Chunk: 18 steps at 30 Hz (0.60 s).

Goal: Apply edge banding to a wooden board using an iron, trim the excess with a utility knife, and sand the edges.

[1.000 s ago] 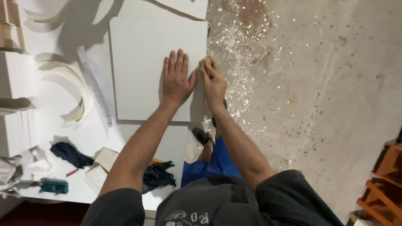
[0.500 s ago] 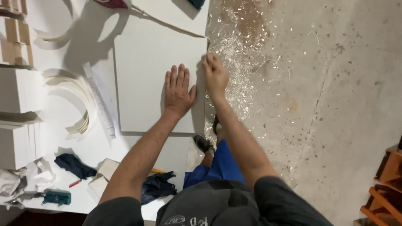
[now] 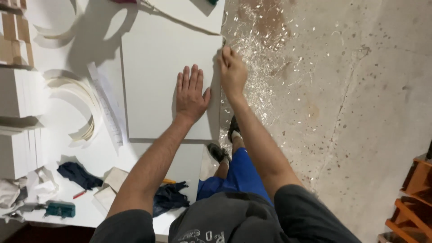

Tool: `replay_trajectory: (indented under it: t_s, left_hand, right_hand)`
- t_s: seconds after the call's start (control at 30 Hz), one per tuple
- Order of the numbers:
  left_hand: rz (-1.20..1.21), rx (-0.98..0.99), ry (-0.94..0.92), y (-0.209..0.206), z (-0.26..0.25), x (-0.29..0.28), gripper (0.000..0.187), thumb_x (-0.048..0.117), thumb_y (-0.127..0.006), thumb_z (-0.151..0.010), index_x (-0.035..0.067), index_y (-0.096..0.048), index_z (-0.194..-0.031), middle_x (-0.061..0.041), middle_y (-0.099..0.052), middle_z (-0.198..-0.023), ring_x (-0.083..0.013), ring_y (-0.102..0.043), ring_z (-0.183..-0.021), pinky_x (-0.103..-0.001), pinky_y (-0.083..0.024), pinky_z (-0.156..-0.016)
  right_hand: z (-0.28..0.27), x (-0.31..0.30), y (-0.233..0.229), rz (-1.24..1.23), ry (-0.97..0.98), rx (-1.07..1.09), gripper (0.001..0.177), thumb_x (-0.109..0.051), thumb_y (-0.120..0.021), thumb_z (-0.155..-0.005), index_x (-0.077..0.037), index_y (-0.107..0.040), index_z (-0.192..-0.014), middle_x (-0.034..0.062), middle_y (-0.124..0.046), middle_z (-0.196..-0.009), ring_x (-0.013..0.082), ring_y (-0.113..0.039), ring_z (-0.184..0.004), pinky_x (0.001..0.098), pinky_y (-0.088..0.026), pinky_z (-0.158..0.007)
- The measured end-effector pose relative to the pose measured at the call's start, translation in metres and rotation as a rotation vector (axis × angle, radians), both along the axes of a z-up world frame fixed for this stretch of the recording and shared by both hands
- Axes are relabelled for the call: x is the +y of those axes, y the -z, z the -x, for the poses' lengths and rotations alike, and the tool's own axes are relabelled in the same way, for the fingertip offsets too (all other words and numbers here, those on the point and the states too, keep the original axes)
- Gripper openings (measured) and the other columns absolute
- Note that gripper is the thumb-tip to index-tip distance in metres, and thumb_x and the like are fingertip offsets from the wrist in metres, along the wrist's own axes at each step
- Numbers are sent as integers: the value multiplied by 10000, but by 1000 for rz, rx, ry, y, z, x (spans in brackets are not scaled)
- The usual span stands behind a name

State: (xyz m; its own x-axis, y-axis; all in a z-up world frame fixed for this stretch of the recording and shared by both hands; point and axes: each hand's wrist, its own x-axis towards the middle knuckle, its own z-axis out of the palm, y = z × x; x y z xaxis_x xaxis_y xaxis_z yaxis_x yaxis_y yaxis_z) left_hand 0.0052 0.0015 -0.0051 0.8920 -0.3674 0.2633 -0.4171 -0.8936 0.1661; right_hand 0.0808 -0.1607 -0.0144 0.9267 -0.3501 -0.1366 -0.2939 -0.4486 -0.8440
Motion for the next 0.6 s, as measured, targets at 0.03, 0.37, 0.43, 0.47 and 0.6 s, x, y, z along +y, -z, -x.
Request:
replay_trajectory:
  t_s: [0.03, 0.37, 0.43, 0.47, 0.6]
  left_hand:
    - [-8, -5, -12, -2, 3, 1, 591, 349, -588, -1048, -18, -504, -1504, -198, -440, -1588, -412, -359, -1490, -553, -269, -1255]
    - [-26, -83, -50, 11, -2, -1, 582, 403, -552, -1016, 20, -575, -1453, -192, -496, -1540, -409, -437, -1433, -543, -269, -1216]
    - [-60, -74, -55, 10, -2, -1, 574, 406, -545, -1021, 31, -580, -1454, -179, -495, -1546, -391, -441, -1437, -533, -261, -1229]
    - [-62, -75, -56, 5, -8, 1, 574, 406, -545, -1021, 31, -580, -1454, -179, -495, -1546, -391, -441, -1437, -533, -261, -1229]
    - [-12, 93, -63, -3, 2, -1, 578, 345, -519, -1079, -19, -493, -1527, -185, -382, -1612, -382, -284, -1508, -530, -213, -1261]
  right_hand:
    - [14, 2, 12, 131, -31, -26, 227, -342, -685, -956, -171, -753, -1090, -18, -676, -950, 84, -574, -688, 210, -525, -560]
    - [163, 18, -11, 13, -101, -148, 312, -120, -664, -1004, -122, -694, -1314, 198, -620, -1387, 432, -637, -1195, 516, -540, -1016]
    - [234, 23, 12, -82, 18, -316, 333, -71, -830, -873, -83, -762, -1198, 186, -655, -1364, 344, -649, -1203, 384, -560, -997]
    - [206, 22, 7, -84, 17, -317, 333, -71, -830, -873, -83, -762, -1198, 186, -655, -1364, 344, -649, -1203, 384, -560, -997]
    - [185, 20, -37, 55, -118, 59, 339, -380, -523, -1056, -197, -589, -1333, 38, -660, -1151, 144, -663, -812, 240, -545, -610]
